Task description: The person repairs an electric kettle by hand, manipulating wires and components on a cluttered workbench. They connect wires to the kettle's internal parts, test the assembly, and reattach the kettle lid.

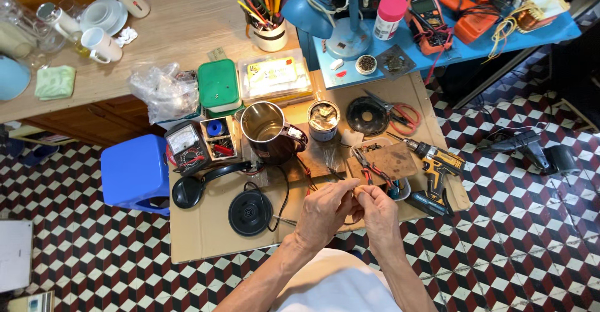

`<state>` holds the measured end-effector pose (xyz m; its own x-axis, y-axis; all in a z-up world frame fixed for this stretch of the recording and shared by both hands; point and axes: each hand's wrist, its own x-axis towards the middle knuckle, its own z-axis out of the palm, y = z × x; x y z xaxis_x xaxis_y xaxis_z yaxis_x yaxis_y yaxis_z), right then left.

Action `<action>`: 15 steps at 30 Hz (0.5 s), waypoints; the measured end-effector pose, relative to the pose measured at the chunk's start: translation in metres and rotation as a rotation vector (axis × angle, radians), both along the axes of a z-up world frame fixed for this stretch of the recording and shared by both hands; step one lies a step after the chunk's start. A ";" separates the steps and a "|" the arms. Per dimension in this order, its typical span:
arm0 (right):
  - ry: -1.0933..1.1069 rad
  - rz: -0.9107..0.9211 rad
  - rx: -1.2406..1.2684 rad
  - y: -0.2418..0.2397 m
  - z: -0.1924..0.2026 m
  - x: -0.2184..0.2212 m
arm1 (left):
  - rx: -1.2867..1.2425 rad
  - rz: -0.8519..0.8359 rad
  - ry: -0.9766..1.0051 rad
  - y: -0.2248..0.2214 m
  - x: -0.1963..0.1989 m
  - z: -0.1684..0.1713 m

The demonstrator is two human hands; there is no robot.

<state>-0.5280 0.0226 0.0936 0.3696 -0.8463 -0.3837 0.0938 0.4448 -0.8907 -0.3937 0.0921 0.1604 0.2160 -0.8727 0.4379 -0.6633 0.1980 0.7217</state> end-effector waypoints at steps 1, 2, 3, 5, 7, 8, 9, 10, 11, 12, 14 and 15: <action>0.041 0.002 -0.033 0.000 0.003 0.004 | 0.014 0.010 0.001 0.001 0.001 0.000; 0.083 0.005 -0.065 0.002 0.007 0.006 | 0.027 0.014 -0.002 0.002 0.002 -0.001; 0.128 0.024 -0.094 0.003 0.011 0.008 | 0.040 0.018 -0.005 0.003 0.002 -0.002; 0.217 0.063 -0.159 0.005 0.020 0.011 | 0.051 0.028 -0.008 0.001 0.003 -0.004; 0.310 0.089 -0.256 0.009 0.029 0.012 | 0.055 0.044 -0.005 0.002 0.002 -0.006; 0.356 0.099 -0.307 0.010 0.032 0.012 | 0.059 0.057 0.014 0.002 0.002 -0.006; 0.377 0.115 -0.310 0.011 0.035 0.013 | 0.063 0.071 0.032 0.002 0.002 -0.007; 0.398 0.128 -0.313 0.010 0.036 0.013 | 0.066 0.082 0.051 0.002 0.002 -0.007; 0.419 0.141 -0.317 0.010 0.036 0.013 | 0.054 0.079 0.050 0.002 0.003 -0.006; 0.388 0.142 -0.271 0.009 0.034 0.014 | 0.044 0.078 0.050 0.002 0.003 -0.006; 0.324 0.143 -0.181 0.004 0.028 0.014 | 0.038 0.069 0.050 0.004 0.005 -0.006; 0.232 0.142 -0.113 0.002 0.023 0.013 | 0.044 0.061 0.050 0.004 0.005 -0.005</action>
